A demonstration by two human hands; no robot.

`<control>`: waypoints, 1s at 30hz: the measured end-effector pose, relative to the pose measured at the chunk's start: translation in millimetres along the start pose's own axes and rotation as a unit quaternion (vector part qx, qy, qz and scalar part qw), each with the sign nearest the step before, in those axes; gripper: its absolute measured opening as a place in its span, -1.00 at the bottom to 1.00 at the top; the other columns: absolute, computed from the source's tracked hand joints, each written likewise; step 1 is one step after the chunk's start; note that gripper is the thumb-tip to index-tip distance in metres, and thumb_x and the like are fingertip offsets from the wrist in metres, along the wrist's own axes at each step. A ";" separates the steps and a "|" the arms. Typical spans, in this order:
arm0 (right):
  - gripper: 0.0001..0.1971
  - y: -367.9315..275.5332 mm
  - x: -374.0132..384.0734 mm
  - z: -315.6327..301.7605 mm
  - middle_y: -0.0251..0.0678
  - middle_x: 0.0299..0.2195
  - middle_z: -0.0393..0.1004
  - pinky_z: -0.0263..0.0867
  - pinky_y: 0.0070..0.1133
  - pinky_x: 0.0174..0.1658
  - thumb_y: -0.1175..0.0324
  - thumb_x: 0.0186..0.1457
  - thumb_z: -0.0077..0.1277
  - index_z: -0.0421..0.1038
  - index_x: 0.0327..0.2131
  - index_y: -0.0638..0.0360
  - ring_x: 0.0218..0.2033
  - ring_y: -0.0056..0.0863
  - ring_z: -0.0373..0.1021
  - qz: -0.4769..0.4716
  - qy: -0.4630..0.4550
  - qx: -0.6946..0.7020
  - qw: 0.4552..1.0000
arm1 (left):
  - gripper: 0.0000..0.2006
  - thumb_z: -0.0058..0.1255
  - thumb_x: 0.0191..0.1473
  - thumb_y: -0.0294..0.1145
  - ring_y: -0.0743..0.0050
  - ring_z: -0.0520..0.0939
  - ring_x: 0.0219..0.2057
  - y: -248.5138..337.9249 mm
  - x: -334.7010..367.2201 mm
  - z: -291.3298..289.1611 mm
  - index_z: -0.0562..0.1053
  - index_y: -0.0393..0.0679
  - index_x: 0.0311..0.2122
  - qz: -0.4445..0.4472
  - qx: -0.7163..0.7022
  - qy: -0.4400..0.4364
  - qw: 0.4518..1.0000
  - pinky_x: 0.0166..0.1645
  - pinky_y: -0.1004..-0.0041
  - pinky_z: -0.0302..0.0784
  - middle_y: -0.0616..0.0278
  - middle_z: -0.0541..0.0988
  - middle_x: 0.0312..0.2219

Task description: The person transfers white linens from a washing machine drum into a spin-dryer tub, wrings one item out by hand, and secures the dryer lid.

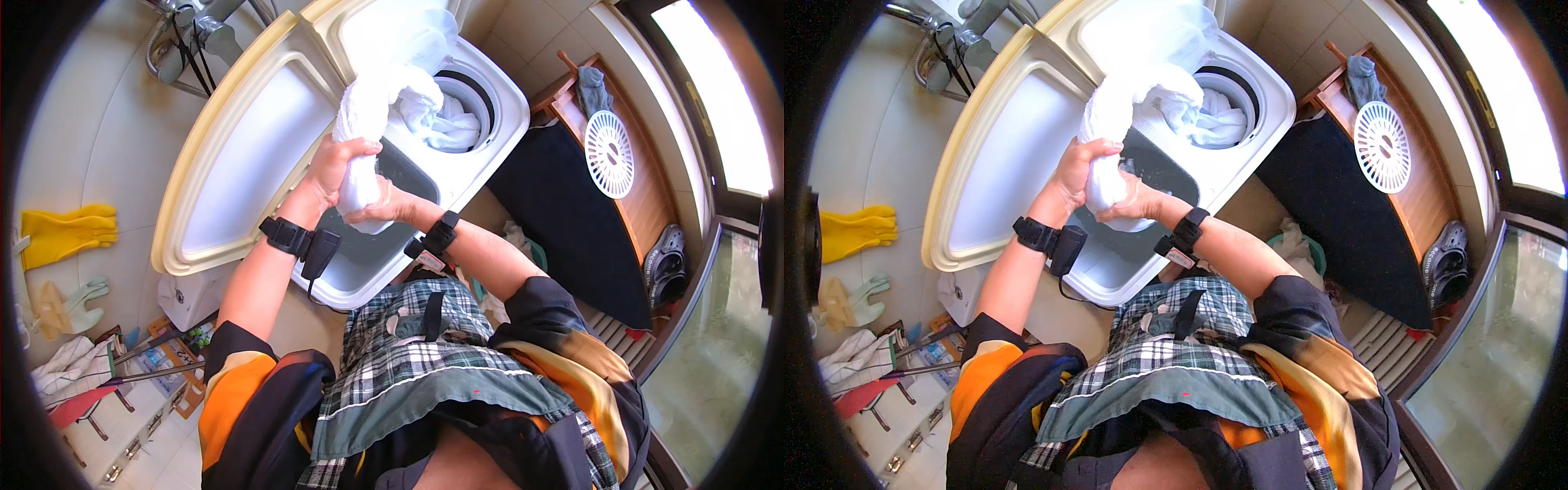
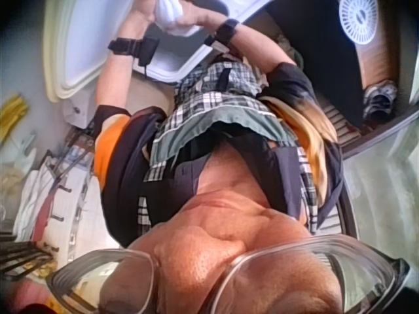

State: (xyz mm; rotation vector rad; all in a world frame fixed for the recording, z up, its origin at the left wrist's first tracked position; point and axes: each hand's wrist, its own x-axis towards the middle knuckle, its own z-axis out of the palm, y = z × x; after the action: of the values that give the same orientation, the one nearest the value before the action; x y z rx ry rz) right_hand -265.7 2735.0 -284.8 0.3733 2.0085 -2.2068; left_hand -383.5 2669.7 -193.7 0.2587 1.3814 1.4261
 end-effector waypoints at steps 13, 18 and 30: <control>-0.49 64.7 39.9 29.0 -0.14 -0.26 0.55 0.38 -0.36 -0.08 0.06 -0.25 0.19 0.47 -0.15 0.02 -0.18 -0.15 0.47 -0.062 0.139 -0.274 0.950 | -0.47 0.24 -0.25 -0.03 -0.13 0.63 -0.35 -66.4 42.3 -3.2 0.50 -0.24 -0.21 0.182 0.547 0.189 0.795 -0.23 0.14 0.57 -0.10 0.61 -0.46; -0.54 51.7 15.9 10.5 -0.15 -0.31 0.54 0.41 -0.40 -0.19 0.30 -0.29 0.21 0.45 -0.20 0.15 -0.27 -0.26 0.48 -0.026 0.176 -0.004 0.984 | -0.13 0.09 -0.16 0.39 0.06 0.58 -0.11 -50.6 33.7 2.1 0.33 -0.23 0.02 0.188 0.433 0.062 0.879 -0.06 0.23 0.48 -0.18 0.55 -0.20; -0.79 -69.8 0.5 -37.5 -0.20 -0.41 0.48 0.36 -0.38 -0.16 0.33 -0.03 0.11 0.45 -0.38 0.29 -0.37 -0.30 0.43 -0.080 0.038 0.489 0.868 | -0.04 -0.06 -0.19 0.56 0.47 0.50 -0.14 -51.4 -9.0 -38.2 0.40 -0.24 0.01 0.032 0.062 -0.164 0.984 -0.03 0.49 0.39 0.20 0.51 -0.17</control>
State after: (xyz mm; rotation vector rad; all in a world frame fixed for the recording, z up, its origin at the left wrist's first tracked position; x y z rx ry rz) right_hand -281.2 2779.4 -221.1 0.3814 0.7734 -3.1994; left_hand -382.1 2627.3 -242.6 0.5973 1.1984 1.2838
